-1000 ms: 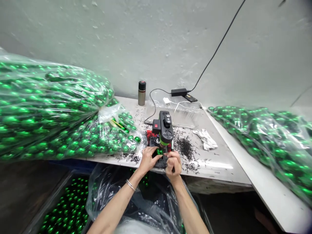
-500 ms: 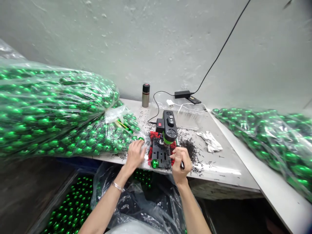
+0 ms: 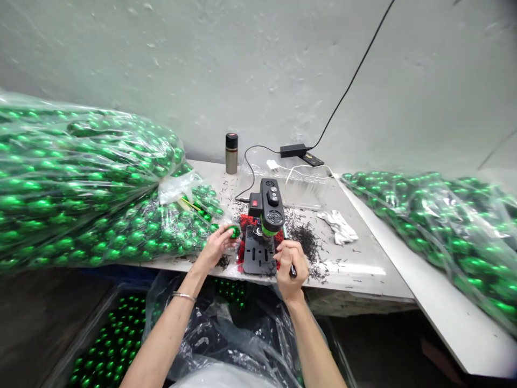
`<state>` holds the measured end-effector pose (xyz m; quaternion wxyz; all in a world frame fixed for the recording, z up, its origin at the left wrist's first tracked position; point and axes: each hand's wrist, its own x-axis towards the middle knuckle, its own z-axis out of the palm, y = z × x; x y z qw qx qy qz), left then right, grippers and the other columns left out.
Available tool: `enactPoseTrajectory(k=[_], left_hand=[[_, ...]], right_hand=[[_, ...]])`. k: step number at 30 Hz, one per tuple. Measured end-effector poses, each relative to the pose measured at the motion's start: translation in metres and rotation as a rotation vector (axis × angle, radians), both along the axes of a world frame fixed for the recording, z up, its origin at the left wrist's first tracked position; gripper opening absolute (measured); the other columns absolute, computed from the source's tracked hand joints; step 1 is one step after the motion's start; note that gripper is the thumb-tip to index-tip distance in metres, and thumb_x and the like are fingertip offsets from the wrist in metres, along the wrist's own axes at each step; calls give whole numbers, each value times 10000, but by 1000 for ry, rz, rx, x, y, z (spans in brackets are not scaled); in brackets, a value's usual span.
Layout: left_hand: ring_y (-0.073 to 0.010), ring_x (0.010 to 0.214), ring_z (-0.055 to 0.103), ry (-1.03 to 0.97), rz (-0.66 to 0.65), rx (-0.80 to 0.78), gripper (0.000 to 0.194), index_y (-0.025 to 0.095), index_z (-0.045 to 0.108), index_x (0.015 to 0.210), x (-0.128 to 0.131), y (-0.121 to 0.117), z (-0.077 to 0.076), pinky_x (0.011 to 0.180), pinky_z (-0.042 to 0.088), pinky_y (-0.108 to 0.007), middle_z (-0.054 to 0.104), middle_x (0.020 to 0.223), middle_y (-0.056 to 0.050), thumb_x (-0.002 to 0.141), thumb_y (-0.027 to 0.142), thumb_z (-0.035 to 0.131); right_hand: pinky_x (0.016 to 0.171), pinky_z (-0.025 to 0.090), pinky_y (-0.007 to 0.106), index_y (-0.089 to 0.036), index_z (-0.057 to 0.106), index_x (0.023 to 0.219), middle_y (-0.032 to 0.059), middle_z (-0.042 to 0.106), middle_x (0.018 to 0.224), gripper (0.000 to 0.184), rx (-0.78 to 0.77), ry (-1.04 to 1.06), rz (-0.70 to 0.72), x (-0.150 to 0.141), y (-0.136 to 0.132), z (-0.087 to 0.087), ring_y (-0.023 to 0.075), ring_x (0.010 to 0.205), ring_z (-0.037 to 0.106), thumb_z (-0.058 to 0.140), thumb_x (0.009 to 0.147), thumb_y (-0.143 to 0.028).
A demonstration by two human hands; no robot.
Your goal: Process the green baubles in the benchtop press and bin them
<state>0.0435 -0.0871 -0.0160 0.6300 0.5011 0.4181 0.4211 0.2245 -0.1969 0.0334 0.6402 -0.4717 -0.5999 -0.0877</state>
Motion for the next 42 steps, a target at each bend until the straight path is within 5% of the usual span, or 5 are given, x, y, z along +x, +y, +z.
enactPoseTrajectory(k=[5, 12, 16, 30, 42], left_hand=[[-166, 775, 714, -113, -19, -211, 443, 142, 663, 1121, 22, -21, -14, 736, 565, -273, 730, 909, -68, 752, 352, 791], [-221, 877, 691, 471, -111, 380, 376, 172, 682, 1157, 46, -28, -22, 826, 556, -351, 732, 1048, -91, 830, 358, 657], [-250, 980, 682, 587, -161, 594, 352, 157, 660, 1182, 50, -28, -19, 890, 545, -387, 698, 1131, -135, 872, 317, 610], [-275, 1071, 669, 656, -264, 722, 325, 161, 639, 1193, 48, -25, -23, 933, 535, -387, 689, 1157, -132, 928, 344, 605], [-263, 1012, 661, 648, -94, 821, 288, 182, 661, 1150, 57, -32, -34, 886, 538, -399, 683, 1082, -116, 937, 363, 595]], right_hand=[[617, 457, 276, -203, 541, 729, 11, 576, 754, 265, -7, -9, 2, 1, 0, 0, 127, 690, 574, 436, 945, -92], [619, 457, 274, -206, 536, 735, 7, 578, 754, 253, -18, -22, 26, 3, -1, -1, 127, 688, 578, 435, 948, -114], [619, 465, 280, -207, 538, 740, 11, 585, 759, 248, -15, -14, 22, 2, -1, -2, 132, 691, 584, 436, 946, -113], [608, 476, 287, -211, 532, 745, 17, 590, 753, 245, -19, -24, 11, 2, -2, -3, 138, 695, 593, 432, 948, -115], [588, 494, 286, -212, 514, 760, 27, 577, 803, 216, -18, -57, 58, 5, -3, -26, 139, 695, 595, 421, 938, -132]])
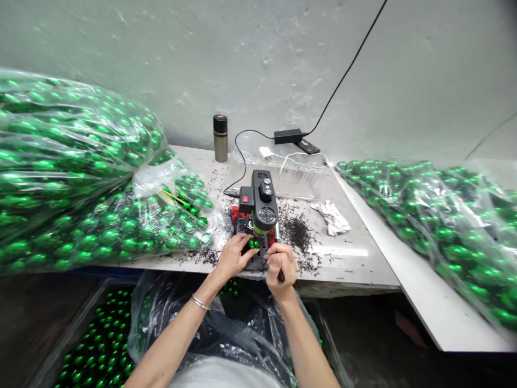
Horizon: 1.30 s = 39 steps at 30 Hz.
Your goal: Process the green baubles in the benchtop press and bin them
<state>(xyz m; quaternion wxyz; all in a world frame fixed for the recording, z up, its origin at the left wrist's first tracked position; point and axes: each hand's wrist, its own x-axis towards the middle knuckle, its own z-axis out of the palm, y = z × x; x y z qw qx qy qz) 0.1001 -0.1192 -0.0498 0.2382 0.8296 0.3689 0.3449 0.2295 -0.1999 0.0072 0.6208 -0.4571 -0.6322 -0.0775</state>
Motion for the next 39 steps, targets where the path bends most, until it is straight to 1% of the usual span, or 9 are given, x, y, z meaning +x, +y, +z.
enactPoseTrajectory(k=[5, 12, 19, 22, 25, 29, 34, 37, 39], left_hand=[[-263, 996, 658, -2, 12, -10, 278, 185, 666, 1140, 1, 0, -1, 877, 536, -403, 684, 1070, -114, 925, 355, 619], [-263, 1002, 660, -15, 32, -21, 274, 183, 665, 1136, 3, -3, -2, 890, 533, -403, 683, 1064, -109, 914, 341, 635], [-263, 1000, 656, -7, 24, -34, 272, 190, 670, 1150, 1, -2, 0, 894, 530, -411, 688, 1073, -115, 920, 326, 622], [-258, 994, 659, -5, 16, -29, 276, 191, 673, 1150, 0, -2, 1, 879, 535, -398, 694, 1070, -113, 927, 343, 613], [-258, 998, 664, -17, 10, -33, 282, 194, 679, 1146, 1, 1, 0, 880, 537, -393, 699, 1068, -109, 927, 358, 612], [-264, 980, 672, -51, 26, -42, 287, 189, 688, 1120, 3, 3, -1, 878, 535, -405, 707, 1051, -108, 903, 372, 649], [-269, 1072, 650, -104, 26, -29, 333, 193, 643, 1192, -17, -25, -4, 938, 512, -425, 693, 1131, -121, 919, 382, 628], [-302, 1189, 597, -22, 19, 20, 532, 217, 557, 1338, -42, -46, -4, 996, 480, -458, 645, 1277, -140, 876, 454, 671], [-321, 1229, 567, 38, 66, 81, 589, 206, 531, 1372, -57, -45, 1, 1020, 459, -472, 618, 1330, -155, 868, 477, 670]], right_hand=[[594, 512, 310, -222, 496, 748, 19, 563, 781, 241, 11, 67, 1, -2, 2, -17, 145, 665, 589, 388, 958, -174], [823, 541, 401, -227, 488, 749, -10, 557, 739, 279, 49, 54, -60, -3, 5, -28, 137, 663, 621, 360, 997, -234], [857, 534, 417, -228, 480, 763, -3, 567, 771, 266, 55, 11, -59, 0, 8, -32, 143, 691, 638, 348, 993, -220], [777, 528, 377, -224, 487, 770, 5, 563, 777, 242, 82, -80, -38, 3, 10, -34, 145, 700, 620, 370, 979, -195], [698, 511, 345, -224, 486, 766, 11, 557, 774, 242, 102, -134, -15, 4, 10, -27, 152, 711, 607, 371, 974, -181], [636, 478, 300, -218, 489, 734, 10, 563, 767, 258, 51, 19, -32, 0, 6, 4, 138, 692, 573, 396, 964, -147], [619, 447, 274, -207, 529, 718, 1, 573, 742, 268, -47, 163, -60, -6, 3, 42, 125, 672, 566, 442, 966, -154], [627, 448, 275, -204, 537, 709, 2, 575, 748, 276, -58, 178, -46, -8, 3, 42, 125, 679, 570, 449, 966, -157], [627, 453, 279, -202, 544, 713, 8, 580, 769, 277, -53, 194, -45, -9, 3, 33, 128, 687, 576, 444, 967, -158]])
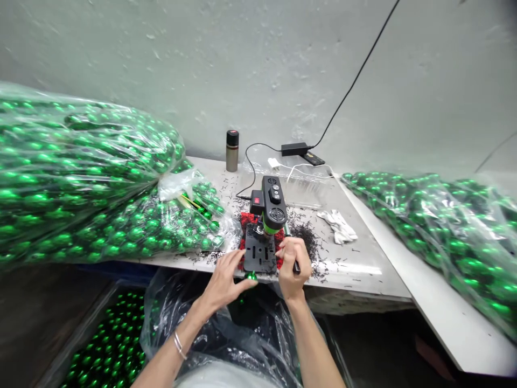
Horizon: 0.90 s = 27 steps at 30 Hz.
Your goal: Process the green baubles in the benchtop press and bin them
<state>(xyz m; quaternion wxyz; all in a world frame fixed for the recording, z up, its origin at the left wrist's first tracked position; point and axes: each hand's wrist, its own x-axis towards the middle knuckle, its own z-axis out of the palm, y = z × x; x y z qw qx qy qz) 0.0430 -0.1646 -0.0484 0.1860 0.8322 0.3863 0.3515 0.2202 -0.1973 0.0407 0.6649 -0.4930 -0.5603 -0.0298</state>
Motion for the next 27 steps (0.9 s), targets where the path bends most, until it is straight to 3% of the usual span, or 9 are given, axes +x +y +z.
enactPoseTrajectory(k=[3, 6, 9, 12, 15, 19, 21, 24, 27], left_hand=[[-311, 1213, 570, 106, 159, 100, 354, 176, 620, 1254, -13, 30, 20, 1027, 435, -468, 652, 1274, -159, 969, 357, 512], [-314, 1143, 603, 357, 328, 76, 315, 142, 675, 1136, -17, 75, 44, 973, 442, -457, 677, 1210, -180, 982, 225, 412], [-366, 1081, 626, 665, 387, -57, 248, 105, 697, 1043, -19, 108, 59, 924, 444, -472, 709, 1078, -220, 918, 222, 517], [-386, 1072, 635, 764, 354, -142, 211, 119, 695, 1006, -24, 120, 61, 911, 443, -463, 722, 1026, -213, 844, 225, 609], [-334, 1015, 666, 536, 303, -213, 319, 153, 632, 1158, -30, 119, 56, 871, 473, -423, 724, 1036, -156, 870, 284, 596], [-249, 875, 698, -171, 84, -518, 507, 174, 554, 1238, -24, 104, 50, 793, 539, -378, 712, 972, -74, 858, 503, 618], [-224, 850, 709, -421, -34, -692, 561, 169, 568, 1228, -13, 94, 47, 789, 561, -368, 704, 998, -68, 824, 551, 649], [-213, 888, 715, -540, -126, -860, 576, 176, 597, 1243, 7, 79, 39, 839, 564, -361, 699, 1065, -70, 807, 544, 678], [-216, 892, 704, -480, -152, -899, 557, 168, 599, 1238, 25, 69, 27, 820, 562, -352, 702, 1047, -74, 801, 503, 684]], right_hand=[[610, 456, 287, -199, 549, 719, 15, 576, 774, 279, 26, 3, -4, -1, 0, -11, 133, 675, 576, 430, 968, -153], [611, 455, 286, -197, 544, 712, 14, 573, 760, 279, 44, -57, -5, 0, 0, -12, 133, 683, 573, 434, 958, -125], [621, 456, 278, -195, 543, 707, 12, 576, 767, 283, 39, -98, -14, 2, -1, -10, 126, 701, 575, 435, 949, -94], [620, 459, 278, -195, 543, 706, 14, 582, 777, 284, 42, -105, -30, 2, -1, -10, 125, 702, 577, 435, 945, -87], [610, 457, 276, -198, 527, 704, 10, 579, 771, 278, 57, -99, -31, 1, -1, -13, 122, 690, 578, 438, 943, -89], [599, 458, 279, -202, 518, 715, 9, 579, 770, 263, 65, -86, -21, 2, 1, -18, 123, 676, 580, 439, 941, -93], [596, 464, 280, -203, 518, 718, 9, 578, 767, 259, 77, -79, -18, 2, 2, -19, 125, 672, 579, 440, 941, -97], [587, 468, 280, -206, 517, 718, 7, 568, 748, 259, 79, -87, -11, 3, 2, -18, 128, 666, 575, 437, 944, -107], [596, 465, 278, -207, 511, 724, 4, 564, 739, 256, 76, -127, -5, 4, 1, -15, 128, 677, 577, 434, 945, -104]])
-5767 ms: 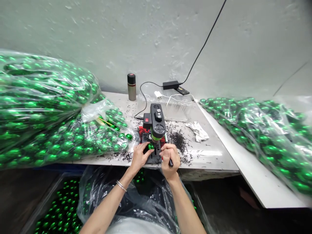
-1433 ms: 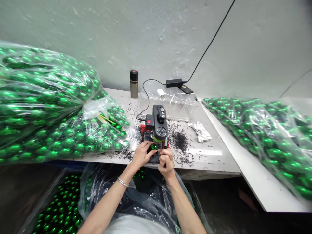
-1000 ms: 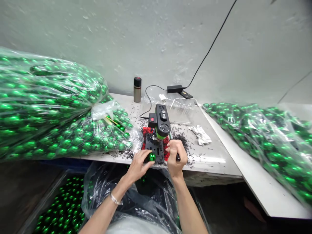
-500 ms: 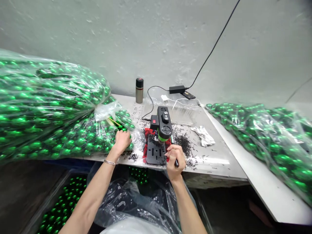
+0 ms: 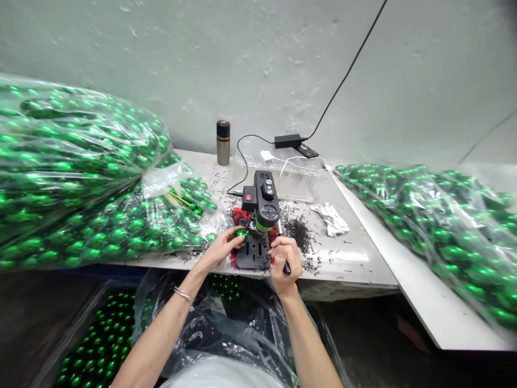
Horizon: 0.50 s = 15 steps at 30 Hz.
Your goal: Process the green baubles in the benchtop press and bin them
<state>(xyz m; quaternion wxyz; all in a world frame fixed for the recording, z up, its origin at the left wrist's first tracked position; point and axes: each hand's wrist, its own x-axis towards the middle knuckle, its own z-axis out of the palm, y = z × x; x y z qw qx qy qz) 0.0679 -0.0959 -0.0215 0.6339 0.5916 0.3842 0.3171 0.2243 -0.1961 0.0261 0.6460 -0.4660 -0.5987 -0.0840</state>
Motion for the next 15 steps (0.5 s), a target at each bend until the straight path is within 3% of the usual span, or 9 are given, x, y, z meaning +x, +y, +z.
enactPoseTrajectory(k=[5, 9, 12, 15], left_hand=[[-210, 863, 670, 217, 53, 247, 415, 158, 582, 1155, 14, -6, -11, 791, 537, -343, 699, 949, -60, 820, 397, 634], [-215, 806, 661, 448, -38, 441, 397, 160, 621, 1184, 16, -8, -3, 782, 521, -347, 706, 951, -68, 841, 360, 619], [-234, 908, 668, 522, -73, 560, 356, 162, 668, 1163, 18, -10, 4, 838, 512, -340, 700, 1047, -96, 853, 330, 620], [-235, 905, 670, 565, -120, 610, 295, 177, 706, 1105, 19, -11, 9, 833, 512, -328, 699, 1013, -92, 872, 330, 610]], right_hand=[[610, 460, 273, -210, 500, 739, 2, 567, 743, 243, -8, -39, -7, 1, -1, 3, 123, 688, 579, 435, 947, -101], [607, 466, 280, -212, 499, 741, 7, 573, 751, 241, -12, -29, -13, 1, -2, 2, 128, 681, 583, 432, 949, -110], [602, 468, 276, -211, 500, 748, 10, 574, 759, 234, -11, -33, 0, 1, -2, 1, 126, 682, 583, 433, 945, -104], [606, 469, 277, -210, 506, 757, 11, 575, 760, 225, -19, -43, 5, 2, -3, 1, 129, 691, 586, 436, 940, -99]])
